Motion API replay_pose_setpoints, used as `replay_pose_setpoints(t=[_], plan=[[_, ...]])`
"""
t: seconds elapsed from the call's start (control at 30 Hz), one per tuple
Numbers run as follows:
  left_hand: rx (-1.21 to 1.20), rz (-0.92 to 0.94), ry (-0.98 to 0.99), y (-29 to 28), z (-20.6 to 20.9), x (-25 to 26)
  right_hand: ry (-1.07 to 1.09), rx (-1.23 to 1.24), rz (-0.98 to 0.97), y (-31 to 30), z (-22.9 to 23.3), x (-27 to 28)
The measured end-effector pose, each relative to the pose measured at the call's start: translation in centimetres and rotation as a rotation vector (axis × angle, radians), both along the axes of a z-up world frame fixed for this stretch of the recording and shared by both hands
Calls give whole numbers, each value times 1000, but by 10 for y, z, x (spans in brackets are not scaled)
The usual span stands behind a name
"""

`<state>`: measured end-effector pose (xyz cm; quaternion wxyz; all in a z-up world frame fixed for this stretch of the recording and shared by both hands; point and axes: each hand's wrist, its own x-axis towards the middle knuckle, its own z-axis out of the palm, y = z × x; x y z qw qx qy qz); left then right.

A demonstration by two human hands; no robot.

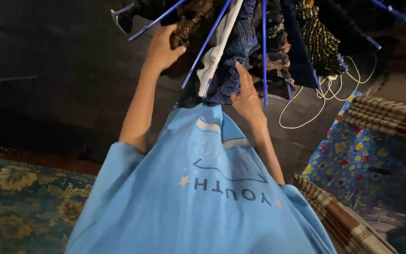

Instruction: The person hangs multiple pieces of clothing on a blue radial drying rack. They pick up each item, spread it out, and drape it over the rack's arms one at a time, continuing until the rack is full.

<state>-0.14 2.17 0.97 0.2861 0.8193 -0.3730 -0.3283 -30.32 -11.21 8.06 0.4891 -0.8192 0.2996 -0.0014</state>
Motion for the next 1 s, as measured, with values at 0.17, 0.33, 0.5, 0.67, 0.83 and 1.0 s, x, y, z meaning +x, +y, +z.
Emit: replay_pose_setpoints(t=[0.17, 0.33, 0.5, 0.67, 0.83, 1.0], plan=[[-65, 207, -304, 57, -25, -20, 13, -15, -27, 3, 7, -3], [-287, 145, -219, 71, -13, -31, -42, -27, 6, 2, -3, -6], [-271, 174, -183, 90, -12, -28, -51, 1, 37, 6, -3, -7], [-243, 144, 68, 107, 19, -27, 30, -343, -4, 13, -10, -9], [-418, -75, 51, 100, 24, 0, -171, -415, -3, 25, 3, 23], [-355, -304, 132, 84, 8, 28, -300, -336, 100, 46, -6, 89]])
